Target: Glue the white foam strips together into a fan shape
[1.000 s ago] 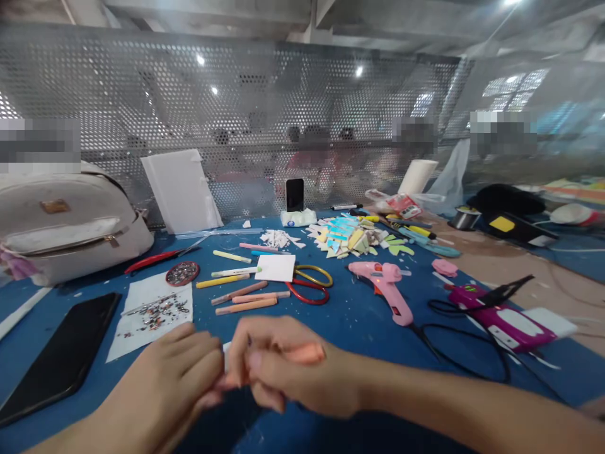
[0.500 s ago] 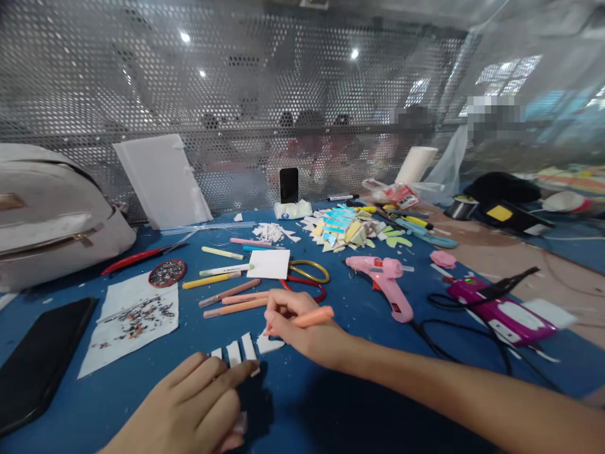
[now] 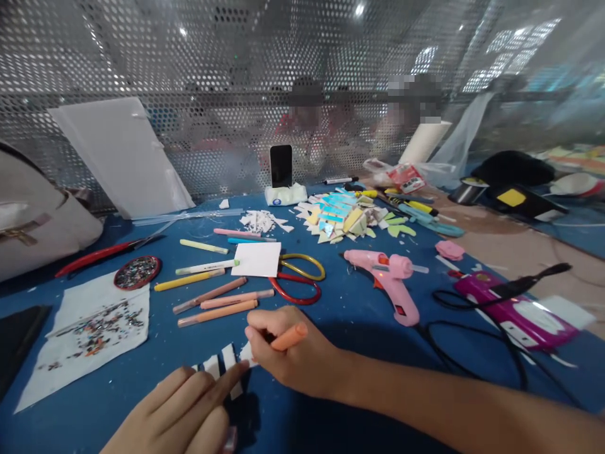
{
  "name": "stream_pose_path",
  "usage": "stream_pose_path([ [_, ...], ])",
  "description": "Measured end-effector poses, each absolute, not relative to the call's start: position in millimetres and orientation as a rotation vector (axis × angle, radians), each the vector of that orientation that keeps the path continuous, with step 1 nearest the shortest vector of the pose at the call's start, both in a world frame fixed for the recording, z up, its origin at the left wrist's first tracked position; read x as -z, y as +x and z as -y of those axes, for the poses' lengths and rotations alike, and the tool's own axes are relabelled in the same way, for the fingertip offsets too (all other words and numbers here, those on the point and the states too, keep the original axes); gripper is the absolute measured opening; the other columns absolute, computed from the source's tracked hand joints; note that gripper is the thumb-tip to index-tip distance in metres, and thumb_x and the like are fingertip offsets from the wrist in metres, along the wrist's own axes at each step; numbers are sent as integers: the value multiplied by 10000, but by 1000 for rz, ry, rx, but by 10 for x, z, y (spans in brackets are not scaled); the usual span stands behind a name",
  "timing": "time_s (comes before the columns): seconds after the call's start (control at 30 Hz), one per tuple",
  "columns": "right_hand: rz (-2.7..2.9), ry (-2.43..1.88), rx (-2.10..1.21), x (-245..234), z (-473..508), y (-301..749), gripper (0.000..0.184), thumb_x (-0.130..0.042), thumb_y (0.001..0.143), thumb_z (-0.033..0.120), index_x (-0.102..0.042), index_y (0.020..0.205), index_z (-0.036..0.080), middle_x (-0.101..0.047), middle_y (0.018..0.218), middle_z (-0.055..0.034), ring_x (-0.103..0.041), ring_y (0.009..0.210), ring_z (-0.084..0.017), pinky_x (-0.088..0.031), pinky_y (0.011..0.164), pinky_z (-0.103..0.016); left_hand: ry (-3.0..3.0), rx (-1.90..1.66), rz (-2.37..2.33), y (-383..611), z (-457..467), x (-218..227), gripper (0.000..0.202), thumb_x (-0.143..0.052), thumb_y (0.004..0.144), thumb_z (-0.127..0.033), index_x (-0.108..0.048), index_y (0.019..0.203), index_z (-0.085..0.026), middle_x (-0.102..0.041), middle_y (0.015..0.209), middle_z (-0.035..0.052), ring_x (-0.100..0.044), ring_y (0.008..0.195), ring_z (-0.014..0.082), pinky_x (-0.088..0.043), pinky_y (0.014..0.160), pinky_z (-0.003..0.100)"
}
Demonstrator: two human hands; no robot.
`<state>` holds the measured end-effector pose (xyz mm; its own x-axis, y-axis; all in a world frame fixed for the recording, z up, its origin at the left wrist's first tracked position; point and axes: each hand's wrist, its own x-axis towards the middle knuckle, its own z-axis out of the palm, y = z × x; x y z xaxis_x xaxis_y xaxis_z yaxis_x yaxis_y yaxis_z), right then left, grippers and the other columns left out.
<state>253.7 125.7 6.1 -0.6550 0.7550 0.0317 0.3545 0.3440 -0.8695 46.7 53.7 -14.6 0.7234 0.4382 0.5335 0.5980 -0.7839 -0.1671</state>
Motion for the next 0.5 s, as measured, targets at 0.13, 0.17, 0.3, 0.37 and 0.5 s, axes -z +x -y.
stream_pose_path([
  [0.13, 1923, -943, -1410, -39, -1262, 2561, 369, -448, 978, 425, -399, 684, 208, -465, 581, 45, -476, 535, -107, -405, 556, -234, -2617, 642, 800, 447, -540, 150, 321, -381, 1012, -169, -584, 767, -205, -748, 1131, 85, -623, 772, 171, -483, 680, 299],
  [0.17, 1853, -933, -1451, -31, -1265, 2570, 347, -467, 977, 452, -446, 736, 204, -475, 567, 55, -462, 507, -100, -408, 546, -229, -2621, 643, 804, 442, -542, 150, 309, -396, 1009, -172, -581, 764, -207, -747, 1138, 84, -623, 768, 170, -484, 683, 300],
  [0.3, 1953, -841, -1389, -56, -1316, 2636, 315, -516, 990, 459, -593, 854, 186, -602, 585, 29, -539, 509, -110, -440, 566, -228, -2658, 670, 805, 426, -542, 148, 280, -454, 1008, -241, -566, 753, -212, -744, 1149, 85, -624, 750, 170, -480, 686, 303],
  [0.37, 2150, -767, -1165, -106, -1366, 2681, 260, -601, 957, 432, -631, 867, 190, -693, 776, -25, -633, 712, -151, -485, 736, -268, -2656, 676, 804, 417, -535, 139, 297, -450, 1014, -260, -559, 742, -212, -739, 1163, 82, -622, 749, 169, -475, 689, 307],
  [0.5, 2507, -664, -875, -174, -1459, 2762, 355, -770, 822, 439, -601, 1029, 205, -675, 1033, -66, -597, 977, -215, -430, 953, -346, -2614, 681, 820, 388, -505, 112, 388, -345, 1038, -217, -535, 700, -208, -732, 1201, 48, -611, 730, 162, -456, 709, 329],
])
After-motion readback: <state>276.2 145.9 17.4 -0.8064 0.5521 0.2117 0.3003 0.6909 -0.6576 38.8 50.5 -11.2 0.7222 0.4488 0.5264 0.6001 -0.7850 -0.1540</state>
